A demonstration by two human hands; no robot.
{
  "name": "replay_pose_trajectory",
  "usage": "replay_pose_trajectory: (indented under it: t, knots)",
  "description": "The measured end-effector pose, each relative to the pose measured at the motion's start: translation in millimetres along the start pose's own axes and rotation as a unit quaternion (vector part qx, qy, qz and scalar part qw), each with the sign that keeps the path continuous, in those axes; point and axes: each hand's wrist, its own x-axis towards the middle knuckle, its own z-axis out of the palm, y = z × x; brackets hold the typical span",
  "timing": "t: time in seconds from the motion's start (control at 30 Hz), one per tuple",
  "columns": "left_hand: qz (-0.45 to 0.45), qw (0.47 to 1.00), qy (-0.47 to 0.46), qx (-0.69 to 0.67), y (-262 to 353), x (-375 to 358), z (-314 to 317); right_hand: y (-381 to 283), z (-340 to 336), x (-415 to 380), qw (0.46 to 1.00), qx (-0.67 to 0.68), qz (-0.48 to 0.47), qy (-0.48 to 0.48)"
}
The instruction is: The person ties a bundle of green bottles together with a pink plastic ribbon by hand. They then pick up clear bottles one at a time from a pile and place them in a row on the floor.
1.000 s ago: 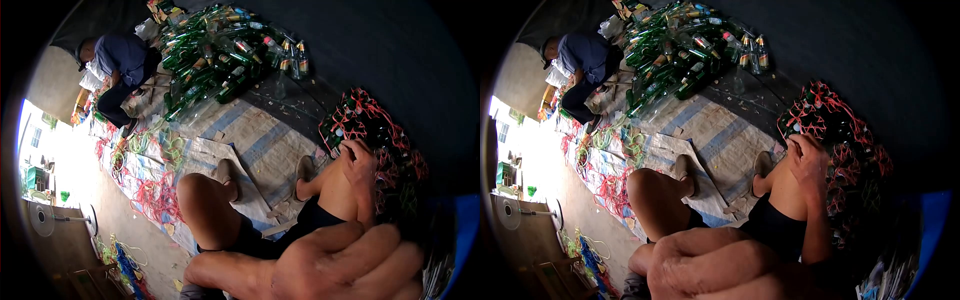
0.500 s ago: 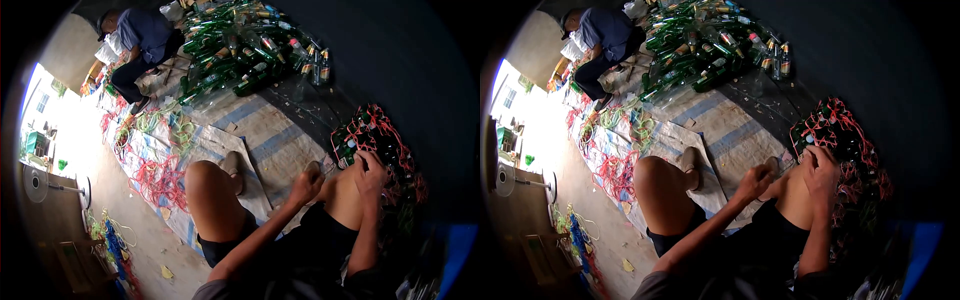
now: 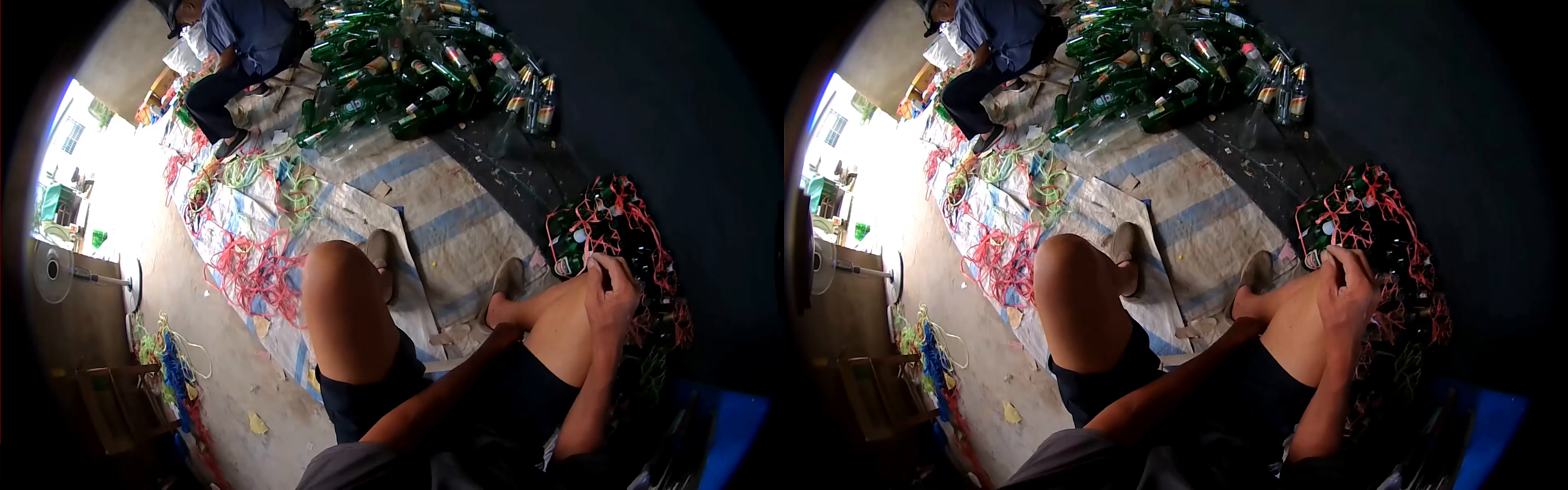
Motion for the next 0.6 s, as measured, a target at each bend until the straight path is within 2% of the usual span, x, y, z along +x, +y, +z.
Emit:
replay_pose_trajectory:
  t: [0.37, 0.6]
  knots:
    - [-0.002, 0.999, -0.008, -0.049, 38, 18, -8, -7, 5, 3, 1.000, 0.008, 0.000, -0.006]
    - [-0.020, 0.997, -0.010, -0.074, 41, 16, -18, -16, 6, 4, 0.999, 0.027, 0.018, -0.013]
